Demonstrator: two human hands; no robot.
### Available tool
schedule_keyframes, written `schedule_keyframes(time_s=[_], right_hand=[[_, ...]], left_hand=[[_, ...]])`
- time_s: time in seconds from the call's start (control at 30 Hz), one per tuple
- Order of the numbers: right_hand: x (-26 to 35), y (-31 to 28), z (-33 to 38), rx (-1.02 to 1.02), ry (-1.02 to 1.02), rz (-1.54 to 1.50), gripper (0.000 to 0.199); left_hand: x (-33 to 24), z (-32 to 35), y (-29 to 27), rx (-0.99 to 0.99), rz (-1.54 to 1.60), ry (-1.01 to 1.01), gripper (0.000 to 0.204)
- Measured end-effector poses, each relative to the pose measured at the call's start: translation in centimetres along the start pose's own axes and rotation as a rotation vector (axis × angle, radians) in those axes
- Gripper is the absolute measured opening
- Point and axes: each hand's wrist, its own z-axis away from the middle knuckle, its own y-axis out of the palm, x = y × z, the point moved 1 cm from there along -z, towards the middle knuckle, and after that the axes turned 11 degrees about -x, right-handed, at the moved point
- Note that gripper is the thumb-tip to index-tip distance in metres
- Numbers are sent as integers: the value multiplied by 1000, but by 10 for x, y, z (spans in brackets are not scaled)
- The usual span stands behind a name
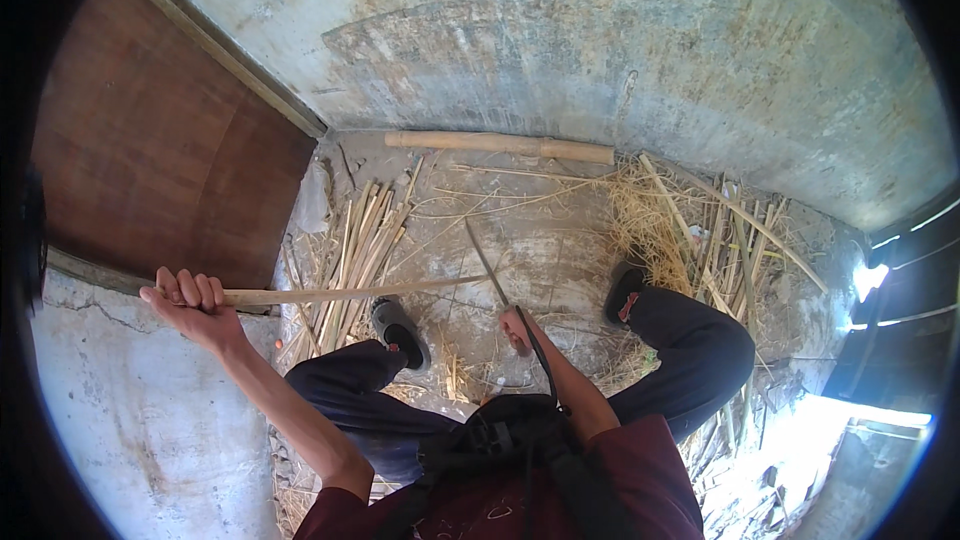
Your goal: The person strips layers from a length of bamboo using a large blade and then a smaller knife, sitting on the floor surrounded by bamboo shavings and strips.
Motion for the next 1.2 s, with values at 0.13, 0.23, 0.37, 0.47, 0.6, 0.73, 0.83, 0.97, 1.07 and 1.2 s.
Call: schedule_keyframes(time_s=[0.13,0.23,0.37,0.47,0.6,0.73,0.83,0.97,1.07,1.2], right_hand=[[38,9,-2,29,-261,-321,22],[42,17,-10,80,-395,-441,23],[-24,-22,-37,-15,-230,-53,23],[-43,-27,-45,192,51,177,22],[-46,-16,-46,111,-32,250,25],[-48,-36,-58,59,-222,468,26],[-27,-38,-61,-64,-464,652,25],[24,-6,-28,-71,-541,74,28],[48,11,-17,17,-603,-168,11],[-28,-12,-59,-28,-581,-330,13]], left_hand=[[0,-5,-5,-96,-38,19,58],[0,-6,-13,-107,-23,27,58],[7,-3,-10,-67,66,4,56],[-3,-3,-24,-84,62,-2,56],[-10,-4,-29,-133,39,34,55],[-7,7,-25,-119,52,9,57],[-6,11,-16,-94,81,0,56],[-19,17,-35,-157,23,43,56],[-25,19,-46,-185,3,67,56],[-12,20,-29,-152,42,44,56]])
